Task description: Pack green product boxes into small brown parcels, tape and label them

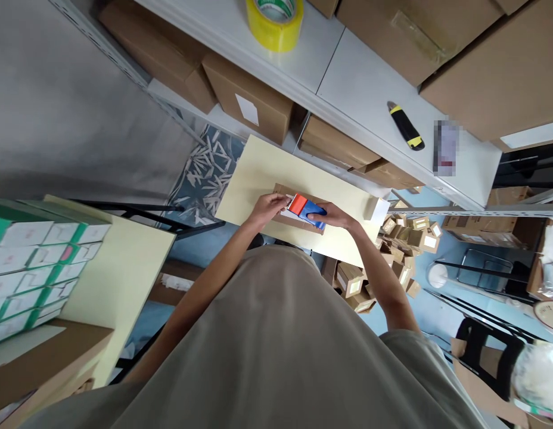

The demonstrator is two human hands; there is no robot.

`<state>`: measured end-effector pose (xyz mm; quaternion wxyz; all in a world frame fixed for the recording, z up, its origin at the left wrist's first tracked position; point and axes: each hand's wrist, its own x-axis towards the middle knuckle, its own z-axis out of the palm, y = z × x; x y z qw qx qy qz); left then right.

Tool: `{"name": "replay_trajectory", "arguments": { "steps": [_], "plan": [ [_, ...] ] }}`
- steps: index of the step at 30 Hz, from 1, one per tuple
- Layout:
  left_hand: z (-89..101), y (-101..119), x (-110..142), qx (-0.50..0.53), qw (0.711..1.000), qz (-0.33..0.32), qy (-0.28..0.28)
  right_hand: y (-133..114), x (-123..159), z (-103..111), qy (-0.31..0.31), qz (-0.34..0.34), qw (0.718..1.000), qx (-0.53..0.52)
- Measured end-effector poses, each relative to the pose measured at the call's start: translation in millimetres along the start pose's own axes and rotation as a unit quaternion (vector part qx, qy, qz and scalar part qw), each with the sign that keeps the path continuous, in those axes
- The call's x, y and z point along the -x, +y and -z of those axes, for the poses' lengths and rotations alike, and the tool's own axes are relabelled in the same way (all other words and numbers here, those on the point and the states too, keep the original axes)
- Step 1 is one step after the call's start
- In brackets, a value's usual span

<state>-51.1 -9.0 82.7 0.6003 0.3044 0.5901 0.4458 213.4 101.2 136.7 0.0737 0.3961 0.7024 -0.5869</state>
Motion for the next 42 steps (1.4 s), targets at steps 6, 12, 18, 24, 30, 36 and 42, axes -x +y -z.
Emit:
{"name": "replay_trajectory", "arguments": {
  "steps": [6, 12, 18, 24, 30, 36, 42],
  "plan": [
    [-8.1, -12.4, -7.8, -0.065, 0.993, -0.042, 0.091, -12.7, 1.5, 0.3, 0.020, 0.001, 0.999, 0.043],
    [4.8, -22.0, -11.7, -0.103, 0.982, -0.071, 0.142, -25.9, 4.2, 6.7, 0.016, -0.021, 0.997, 0.073],
    [35.2, -29.4, -16.7, -0.096, 0.977, -0.039, 0.184, -23.2, 6.4, 15.5, 0.006, -0.053, 0.995, 0.088],
    [48.8, -40.1, -10.5, -0.101, 0.976, -0.041, 0.188, -27.7, -4.6, 9.0, -0.018, -0.067, 0.993, 0.097],
    [59.1, -63.1, -24.8, -0.062, 0.978, 0.011, 0.197, -32.6, -22.3, 0.3, -0.020, -0.068, 0.987, 0.146],
    [46.9, -87.6, -39.3, 0.004, 0.980, 0.052, 0.192, -44.8, -31.4, -3.0, -0.025, -0.106, 0.972, 0.207],
    [39.6, -99.2, -39.9, 0.010, 0.978, 0.087, 0.188, -54.5, -28.7, -3.0, -0.035, -0.121, 0.968, 0.217]
  ]
}}
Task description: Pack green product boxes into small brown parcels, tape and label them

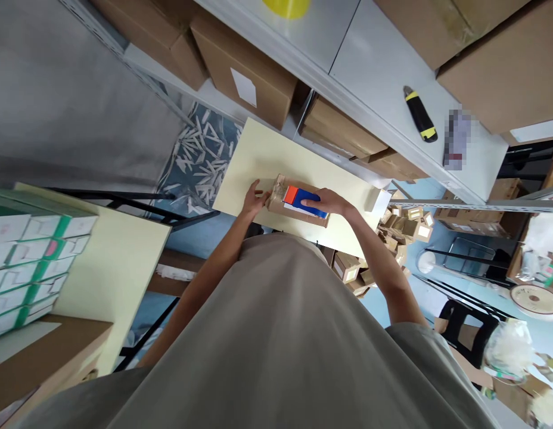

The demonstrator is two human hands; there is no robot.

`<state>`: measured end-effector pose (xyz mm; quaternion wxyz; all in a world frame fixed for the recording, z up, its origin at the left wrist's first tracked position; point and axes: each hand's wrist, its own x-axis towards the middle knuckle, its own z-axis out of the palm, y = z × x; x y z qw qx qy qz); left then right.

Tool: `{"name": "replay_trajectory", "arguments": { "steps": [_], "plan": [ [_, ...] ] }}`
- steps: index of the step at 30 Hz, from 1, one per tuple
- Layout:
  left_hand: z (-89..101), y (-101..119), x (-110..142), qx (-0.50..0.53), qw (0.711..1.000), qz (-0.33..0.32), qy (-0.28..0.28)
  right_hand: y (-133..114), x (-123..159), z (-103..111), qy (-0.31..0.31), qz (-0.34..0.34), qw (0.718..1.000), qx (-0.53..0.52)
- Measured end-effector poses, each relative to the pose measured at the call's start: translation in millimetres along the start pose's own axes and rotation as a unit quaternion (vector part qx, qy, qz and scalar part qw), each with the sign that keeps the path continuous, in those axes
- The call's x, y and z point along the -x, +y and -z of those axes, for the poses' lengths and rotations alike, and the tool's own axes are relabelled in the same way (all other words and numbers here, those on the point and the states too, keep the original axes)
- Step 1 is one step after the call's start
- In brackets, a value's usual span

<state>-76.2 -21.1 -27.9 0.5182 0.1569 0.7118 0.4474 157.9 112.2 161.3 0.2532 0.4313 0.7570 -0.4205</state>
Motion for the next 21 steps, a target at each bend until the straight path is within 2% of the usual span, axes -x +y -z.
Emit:
{"name": "replay_trajectory", "arguments": {
  "steps": [3, 6, 10, 14, 17, 19, 21],
  "plan": [
    [-1.6, 6.5, 3.4, -0.039, 0.996, -0.077, 0.029, 0.2, 0.1, -0.3, -0.001, -0.002, 1.000, -0.001],
    [-9.8, 19.0, 10.5, -0.090, 0.982, -0.166, 0.026, 0.8, -1.0, -1.4, -0.012, -0.005, 1.000, 0.000],
    [-18.8, 32.3, 20.2, -0.124, 0.977, -0.172, 0.033, -4.6, -4.3, -4.8, -0.008, -0.003, 1.000, 0.011],
    [-18.3, 36.6, 25.0, -0.133, 0.975, -0.172, 0.041, -2.6, 1.7, 0.5, -0.001, -0.016, 1.000, 0.018],
    [-17.3, 36.7, 25.2, -0.140, 0.975, -0.167, 0.048, 29.4, 30.9, 17.2, -0.051, -0.027, 0.998, -0.039],
    [-17.9, 35.8, 23.8, -0.142, 0.976, -0.158, 0.056, 66.1, 63.5, 32.0, -0.103, -0.049, 0.990, -0.084],
    [-18.9, 34.2, 21.6, -0.140, 0.976, -0.155, 0.062, 106.4, 99.0, 46.7, -0.127, -0.085, 0.984, -0.088]
  ]
}}
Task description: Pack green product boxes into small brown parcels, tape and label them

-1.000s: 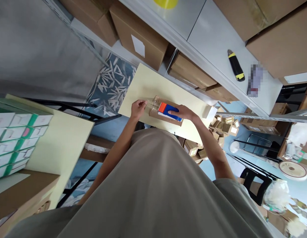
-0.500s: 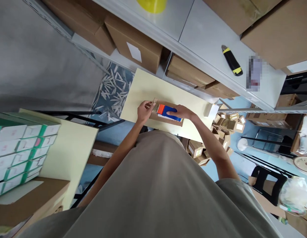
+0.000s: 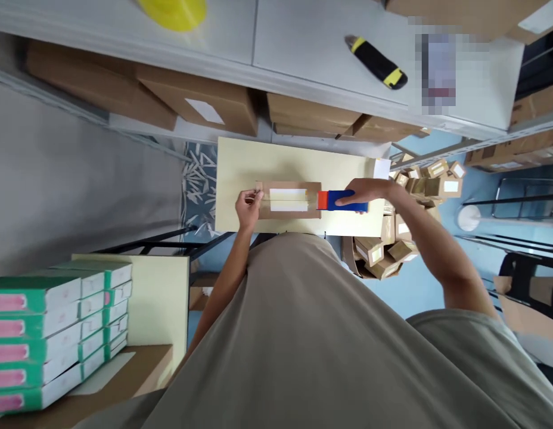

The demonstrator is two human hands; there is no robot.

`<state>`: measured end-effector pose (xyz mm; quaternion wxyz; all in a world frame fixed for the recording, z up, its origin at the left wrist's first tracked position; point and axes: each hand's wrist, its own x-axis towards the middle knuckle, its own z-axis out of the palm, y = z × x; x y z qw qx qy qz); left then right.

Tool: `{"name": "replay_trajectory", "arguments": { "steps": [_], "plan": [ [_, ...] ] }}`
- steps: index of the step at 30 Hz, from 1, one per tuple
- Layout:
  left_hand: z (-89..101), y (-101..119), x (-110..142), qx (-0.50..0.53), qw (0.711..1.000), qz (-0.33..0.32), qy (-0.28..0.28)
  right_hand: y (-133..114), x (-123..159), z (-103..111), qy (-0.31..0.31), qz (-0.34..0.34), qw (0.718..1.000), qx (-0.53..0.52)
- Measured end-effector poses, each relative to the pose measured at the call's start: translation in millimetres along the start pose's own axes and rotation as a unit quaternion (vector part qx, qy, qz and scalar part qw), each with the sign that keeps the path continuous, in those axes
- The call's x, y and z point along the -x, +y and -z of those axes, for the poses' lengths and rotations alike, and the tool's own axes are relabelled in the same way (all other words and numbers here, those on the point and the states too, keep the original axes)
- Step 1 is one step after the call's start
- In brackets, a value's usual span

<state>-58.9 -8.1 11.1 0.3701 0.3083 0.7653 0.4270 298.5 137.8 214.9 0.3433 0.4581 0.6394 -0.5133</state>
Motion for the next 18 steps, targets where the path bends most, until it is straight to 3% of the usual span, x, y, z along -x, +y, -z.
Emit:
{"name": "replay_trajectory", "arguments": {
  "steps": [3, 6, 10, 14, 18],
  "plan": [
    [-2.0, -3.6, -2.4, 0.005, 1.000, -0.010, 0.009, 50.5, 30.8, 14.0, 0.018, -0.065, 0.997, 0.034],
    [-2.2, -6.0, -3.8, -0.007, 1.000, -0.011, 0.016, 66.7, 23.1, 11.9, 0.034, -0.104, 0.991, 0.076],
    [-1.7, -5.1, -3.4, -0.035, 0.999, 0.005, 0.031, 45.4, -22.7, -14.0, 0.068, -0.137, 0.978, 0.139],
    [-2.6, 1.3, -0.2, -0.047, 0.998, 0.021, 0.040, 17.3, -59.3, -47.9, 0.145, -0.134, 0.968, 0.157],
    [-3.2, 9.3, 2.7, -0.078, 0.995, 0.015, 0.052, 13.1, -88.4, -80.5, 0.219, -0.143, 0.955, 0.141]
  ]
}}
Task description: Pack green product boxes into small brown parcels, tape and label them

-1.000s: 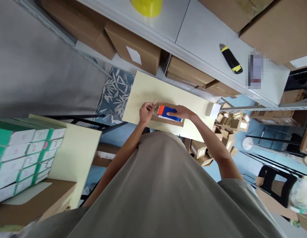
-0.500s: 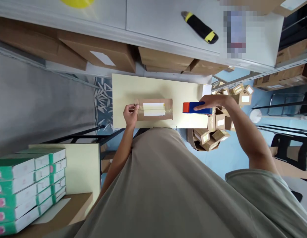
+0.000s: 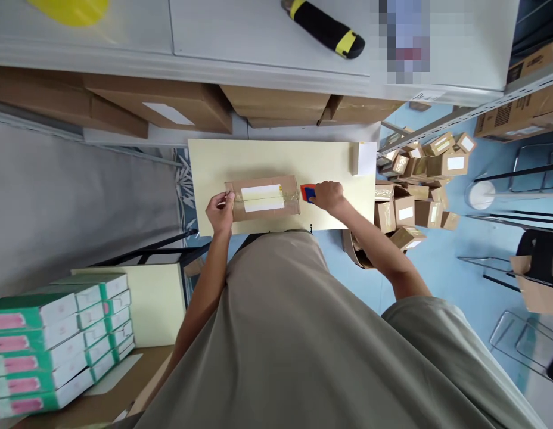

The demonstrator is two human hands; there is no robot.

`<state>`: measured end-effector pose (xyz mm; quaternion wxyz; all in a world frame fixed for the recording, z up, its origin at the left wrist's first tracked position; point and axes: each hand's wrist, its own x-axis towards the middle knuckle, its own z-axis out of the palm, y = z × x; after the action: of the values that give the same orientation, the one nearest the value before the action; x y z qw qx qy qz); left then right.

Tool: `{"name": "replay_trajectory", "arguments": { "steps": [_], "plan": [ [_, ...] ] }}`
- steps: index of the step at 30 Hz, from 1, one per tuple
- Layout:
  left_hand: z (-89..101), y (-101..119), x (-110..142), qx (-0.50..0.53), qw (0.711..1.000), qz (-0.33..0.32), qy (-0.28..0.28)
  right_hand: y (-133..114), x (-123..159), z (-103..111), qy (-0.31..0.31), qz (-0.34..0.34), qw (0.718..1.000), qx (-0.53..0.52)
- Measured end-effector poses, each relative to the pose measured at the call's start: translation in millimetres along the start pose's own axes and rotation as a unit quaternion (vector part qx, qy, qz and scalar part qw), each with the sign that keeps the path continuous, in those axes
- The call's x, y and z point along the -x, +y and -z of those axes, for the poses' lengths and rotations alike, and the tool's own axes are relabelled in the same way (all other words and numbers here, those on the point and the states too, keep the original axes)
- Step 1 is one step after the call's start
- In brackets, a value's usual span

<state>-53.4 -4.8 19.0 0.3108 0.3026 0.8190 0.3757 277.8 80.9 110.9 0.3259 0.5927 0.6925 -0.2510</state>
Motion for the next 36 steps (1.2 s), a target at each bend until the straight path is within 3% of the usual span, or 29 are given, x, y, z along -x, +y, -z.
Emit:
{"name": "replay_trajectory", "arguments": {
  "steps": [4, 8, 12, 17, 20, 23, 27, 30, 33, 36],
  "plan": [
    [3.8, 0.4, -0.6, 0.025, 1.000, 0.000, 0.018, 5.7, -17.8, -49.3, 0.056, -0.056, 0.994, -0.074],
    [9.1, -2.6, -0.7, 0.105, 0.993, 0.056, 0.021, 19.3, -28.7, -97.3, 0.125, -0.116, 0.974, -0.148],
    [14.3, -0.4, 2.9, 0.120, 0.990, 0.072, 0.012, 22.2, -26.8, -121.8, 0.150, -0.158, 0.952, -0.216],
    [21.0, -0.6, 4.8, 0.117, 0.990, 0.074, -0.023, 12.9, -7.0, -110.5, 0.199, -0.190, 0.930, -0.245],
    [23.0, -4.5, 7.4, 0.108, 0.992, 0.054, -0.033, -9.4, 9.4, -91.2, 0.221, -0.115, 0.917, -0.310],
    [20.1, -7.0, 15.0, 0.031, 0.997, -0.007, -0.073, -49.5, 20.9, -75.7, 0.173, -0.014, 0.925, -0.339],
    [9.6, -6.2, 19.9, -0.106, 0.986, -0.054, -0.116, -92.1, 22.5, -67.8, 0.131, -0.064, 0.948, -0.284],
    [4.5, -4.5, 11.0, -0.142, 0.978, -0.040, -0.146, -91.9, 18.8, -65.5, 0.143, -0.069, 0.949, -0.274],
    [7.4, -2.1, -0.5, -0.114, 0.976, -0.067, -0.176, -78.0, 18.8, -63.6, 0.161, -0.033, 0.944, -0.286],
    [16.1, 0.3, -8.6, -0.056, 0.976, -0.120, -0.174, -71.7, 22.7, -66.4, 0.233, 0.011, 0.920, -0.316]
  ]
}}
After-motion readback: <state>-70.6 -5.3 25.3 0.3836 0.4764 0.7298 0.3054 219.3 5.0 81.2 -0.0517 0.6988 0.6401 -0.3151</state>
